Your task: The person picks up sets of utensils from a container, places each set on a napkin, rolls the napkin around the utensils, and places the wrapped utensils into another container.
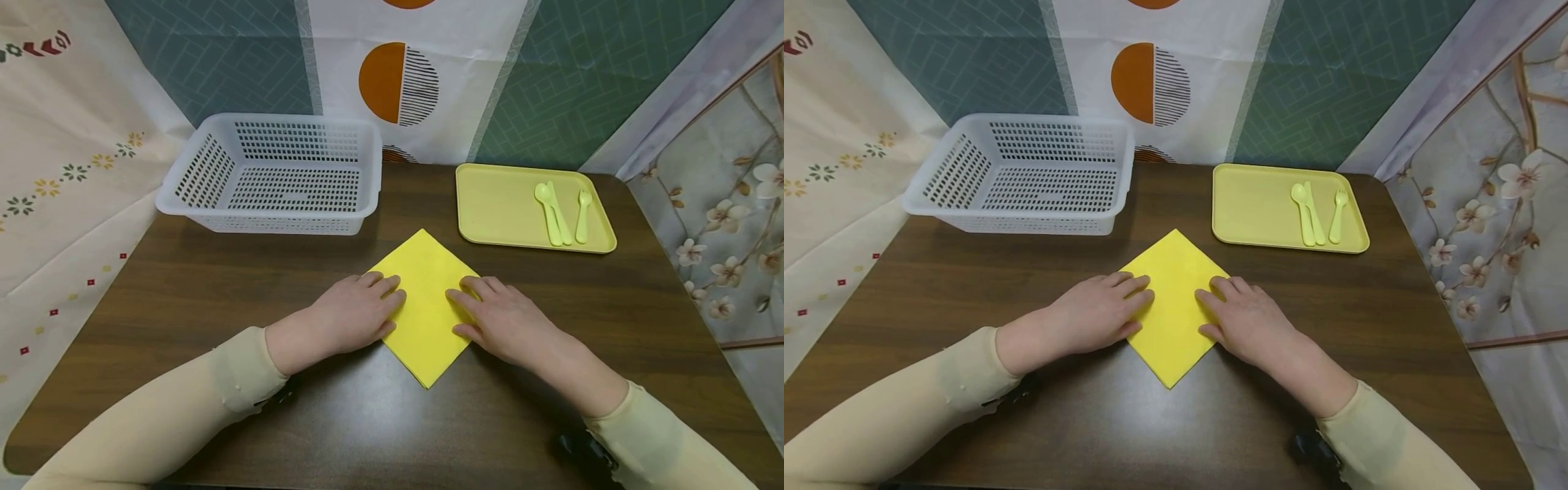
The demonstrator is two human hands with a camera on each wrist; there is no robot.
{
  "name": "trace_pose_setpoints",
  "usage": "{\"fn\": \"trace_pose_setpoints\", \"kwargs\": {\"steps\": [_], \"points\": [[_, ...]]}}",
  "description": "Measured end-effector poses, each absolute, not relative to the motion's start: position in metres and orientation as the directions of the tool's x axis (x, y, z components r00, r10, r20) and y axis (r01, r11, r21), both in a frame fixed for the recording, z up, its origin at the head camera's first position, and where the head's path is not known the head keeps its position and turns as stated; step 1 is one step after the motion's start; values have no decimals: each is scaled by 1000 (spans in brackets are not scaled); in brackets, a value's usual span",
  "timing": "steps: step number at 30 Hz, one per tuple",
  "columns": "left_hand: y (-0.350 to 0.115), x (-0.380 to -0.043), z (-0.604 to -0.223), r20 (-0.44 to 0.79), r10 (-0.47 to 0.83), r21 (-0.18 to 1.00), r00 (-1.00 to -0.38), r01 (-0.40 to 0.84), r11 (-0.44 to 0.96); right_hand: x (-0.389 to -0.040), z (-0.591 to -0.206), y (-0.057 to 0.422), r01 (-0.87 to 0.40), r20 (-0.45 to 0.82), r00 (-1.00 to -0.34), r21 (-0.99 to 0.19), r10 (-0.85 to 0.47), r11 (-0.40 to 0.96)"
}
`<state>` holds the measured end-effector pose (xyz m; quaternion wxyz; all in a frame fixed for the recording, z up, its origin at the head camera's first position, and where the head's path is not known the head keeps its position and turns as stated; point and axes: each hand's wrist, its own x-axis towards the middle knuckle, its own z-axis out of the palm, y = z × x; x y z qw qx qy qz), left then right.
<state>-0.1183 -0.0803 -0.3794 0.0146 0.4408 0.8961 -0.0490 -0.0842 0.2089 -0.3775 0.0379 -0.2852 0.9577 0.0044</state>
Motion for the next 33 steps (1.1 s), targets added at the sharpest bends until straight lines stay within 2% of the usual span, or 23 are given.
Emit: {"fn": "trace_pose_setpoints", "kwargs": {"steps": [8,22,33], "points": [[-81,-104,-379,25,800,-58,-600,798,600,-80,-379,211,-601,-31,-798,-52,-602,798],[-80,-106,-380,18,793,-60,-608,792,608,-92,-380,214,-569,-132,-806,-102,-578,816],[-79,-112,-382,25,787,-71,-617,784,617,-103,-382,217,-563,-156,-803,-120,-576,818]]}}
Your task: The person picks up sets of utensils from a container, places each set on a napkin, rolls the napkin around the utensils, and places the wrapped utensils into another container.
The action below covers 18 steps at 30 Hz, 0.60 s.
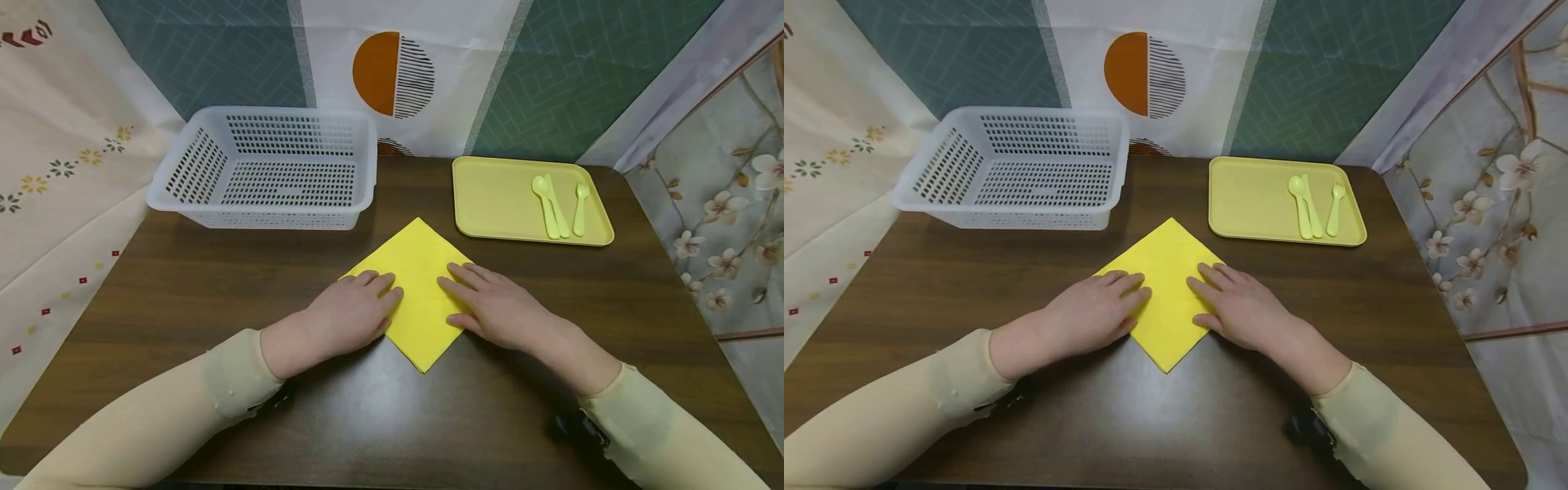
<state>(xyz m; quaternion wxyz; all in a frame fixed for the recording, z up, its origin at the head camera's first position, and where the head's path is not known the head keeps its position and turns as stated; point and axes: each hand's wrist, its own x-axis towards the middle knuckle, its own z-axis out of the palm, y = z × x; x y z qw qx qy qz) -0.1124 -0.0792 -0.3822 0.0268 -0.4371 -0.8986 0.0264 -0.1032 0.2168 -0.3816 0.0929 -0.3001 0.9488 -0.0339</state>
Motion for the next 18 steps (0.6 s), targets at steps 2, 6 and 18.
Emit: {"fn": "trace_pose_setpoints", "kwargs": {"steps": [2,6,18], "points": [[-79,-113,-383,27,789,-71,-613,786,614,-104,-382,217,-561,-159,-803,-125,-575,818],[-79,-114,-383,27,792,-72,-610,789,610,-104,-382,217,-563,-150,-803,-126,-577,817],[-79,-117,-382,-9,786,-65,-619,784,617,-107,-383,219,-559,-156,-802,-143,-577,817]]}}
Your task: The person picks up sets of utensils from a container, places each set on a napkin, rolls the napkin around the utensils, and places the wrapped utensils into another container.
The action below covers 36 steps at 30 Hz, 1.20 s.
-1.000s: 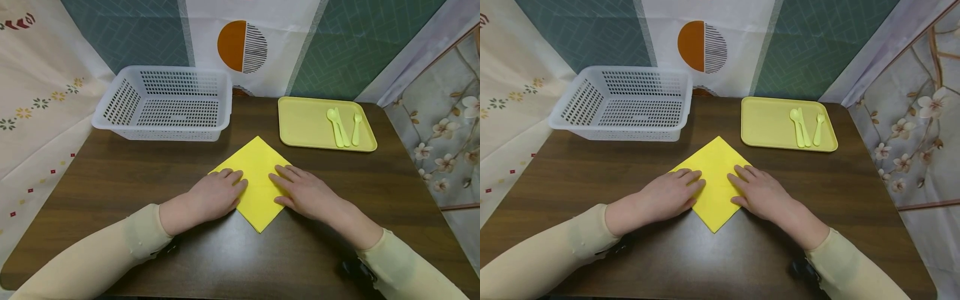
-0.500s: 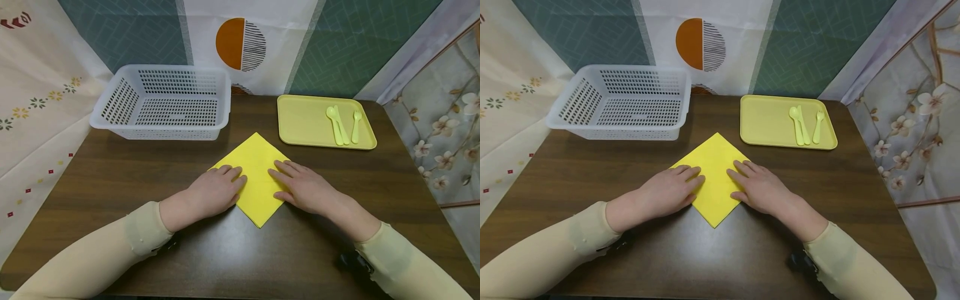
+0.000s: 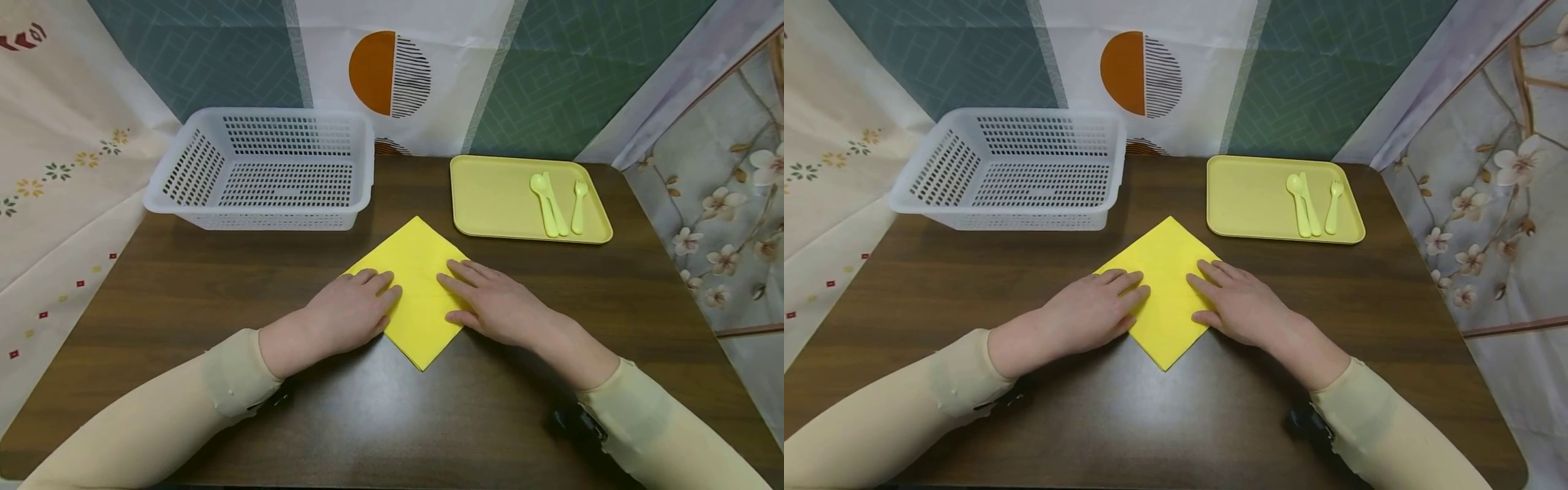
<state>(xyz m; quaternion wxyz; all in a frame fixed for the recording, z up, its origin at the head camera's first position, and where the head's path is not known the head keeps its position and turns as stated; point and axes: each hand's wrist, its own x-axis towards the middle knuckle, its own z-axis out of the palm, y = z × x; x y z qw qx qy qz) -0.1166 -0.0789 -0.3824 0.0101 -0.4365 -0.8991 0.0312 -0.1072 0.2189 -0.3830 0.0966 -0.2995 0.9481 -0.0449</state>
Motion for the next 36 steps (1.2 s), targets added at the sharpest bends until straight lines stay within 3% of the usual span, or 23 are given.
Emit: {"fn": "trace_pose_setpoints", "kwargs": {"steps": [21,36], "points": [[-80,-115,-381,-5,791,-61,-612,789,611,-105,-384,221,-562,-144,-801,-150,-580,813],[-84,-119,-379,23,794,-62,-608,792,608,-104,-388,233,-573,-10,-816,-121,-578,810]]}}
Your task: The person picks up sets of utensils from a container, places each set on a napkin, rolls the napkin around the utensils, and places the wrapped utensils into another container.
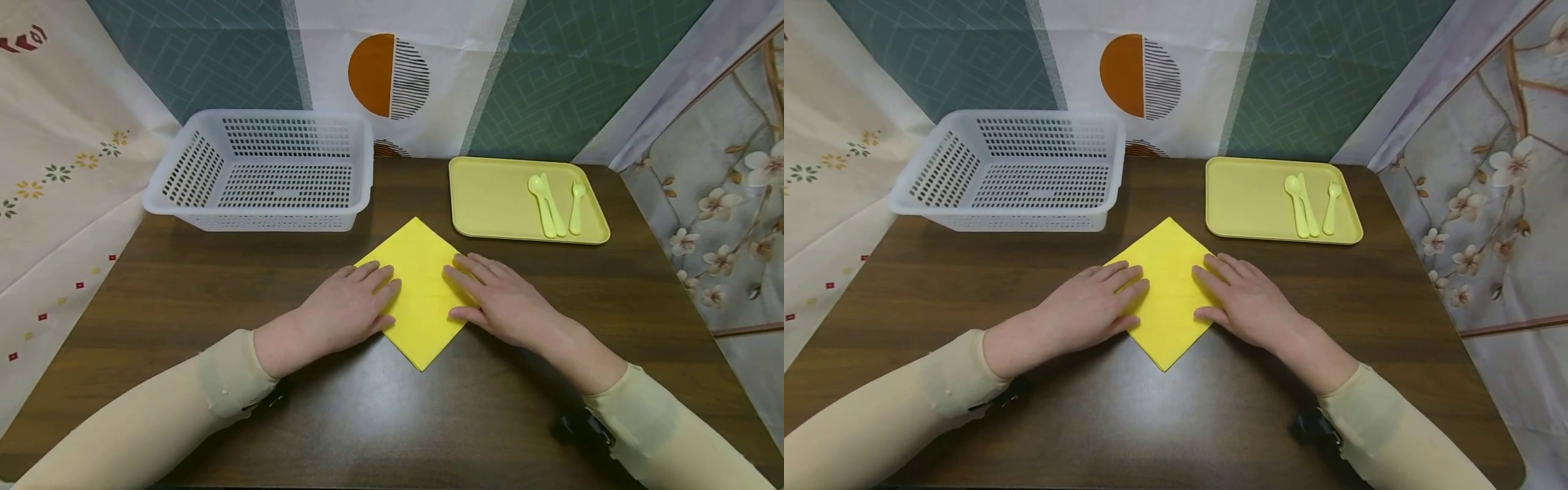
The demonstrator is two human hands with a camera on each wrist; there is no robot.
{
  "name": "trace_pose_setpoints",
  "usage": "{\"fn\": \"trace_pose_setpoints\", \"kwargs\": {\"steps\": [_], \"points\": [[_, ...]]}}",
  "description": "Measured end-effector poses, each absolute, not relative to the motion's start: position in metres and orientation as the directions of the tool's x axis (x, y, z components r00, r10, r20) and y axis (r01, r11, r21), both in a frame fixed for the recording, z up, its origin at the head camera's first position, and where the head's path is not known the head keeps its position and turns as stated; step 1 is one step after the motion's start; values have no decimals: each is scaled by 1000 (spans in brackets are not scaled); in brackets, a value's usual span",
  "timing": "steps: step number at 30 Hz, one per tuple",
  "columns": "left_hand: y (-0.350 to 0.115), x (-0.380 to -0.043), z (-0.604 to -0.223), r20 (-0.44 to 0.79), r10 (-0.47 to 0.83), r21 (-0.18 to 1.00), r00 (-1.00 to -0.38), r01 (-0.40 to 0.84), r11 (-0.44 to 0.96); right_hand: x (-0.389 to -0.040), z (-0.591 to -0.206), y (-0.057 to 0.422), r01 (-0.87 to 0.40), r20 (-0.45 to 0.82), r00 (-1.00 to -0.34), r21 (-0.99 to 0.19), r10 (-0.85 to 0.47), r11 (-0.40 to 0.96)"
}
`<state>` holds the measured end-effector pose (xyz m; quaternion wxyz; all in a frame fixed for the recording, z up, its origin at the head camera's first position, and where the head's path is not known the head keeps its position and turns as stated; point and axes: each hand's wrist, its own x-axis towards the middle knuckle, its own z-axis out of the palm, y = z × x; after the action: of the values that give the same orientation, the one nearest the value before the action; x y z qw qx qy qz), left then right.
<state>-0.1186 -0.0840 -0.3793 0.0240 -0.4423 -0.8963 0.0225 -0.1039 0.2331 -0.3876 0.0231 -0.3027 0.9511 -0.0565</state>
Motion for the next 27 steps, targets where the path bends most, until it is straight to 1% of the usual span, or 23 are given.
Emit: {"fn": "trace_pose_setpoints", "kwargs": {"steps": [6,11,19,27], "points": [[-82,-119,-379,50,794,-72,-605,791,607,-104,-386,237,-576,22,-816,-109,-577,810],[-83,-119,-381,54,794,-62,-605,792,607,-105,-383,242,-565,23,-824,-97,-566,819],[-85,-118,-383,90,810,-57,-580,809,586,-107,-379,253,-542,20,-840,-84,-543,836],[-84,-117,-384,58,808,-42,-586,807,589,-112,-376,262,-520,36,-854,-74,-518,851]]}}
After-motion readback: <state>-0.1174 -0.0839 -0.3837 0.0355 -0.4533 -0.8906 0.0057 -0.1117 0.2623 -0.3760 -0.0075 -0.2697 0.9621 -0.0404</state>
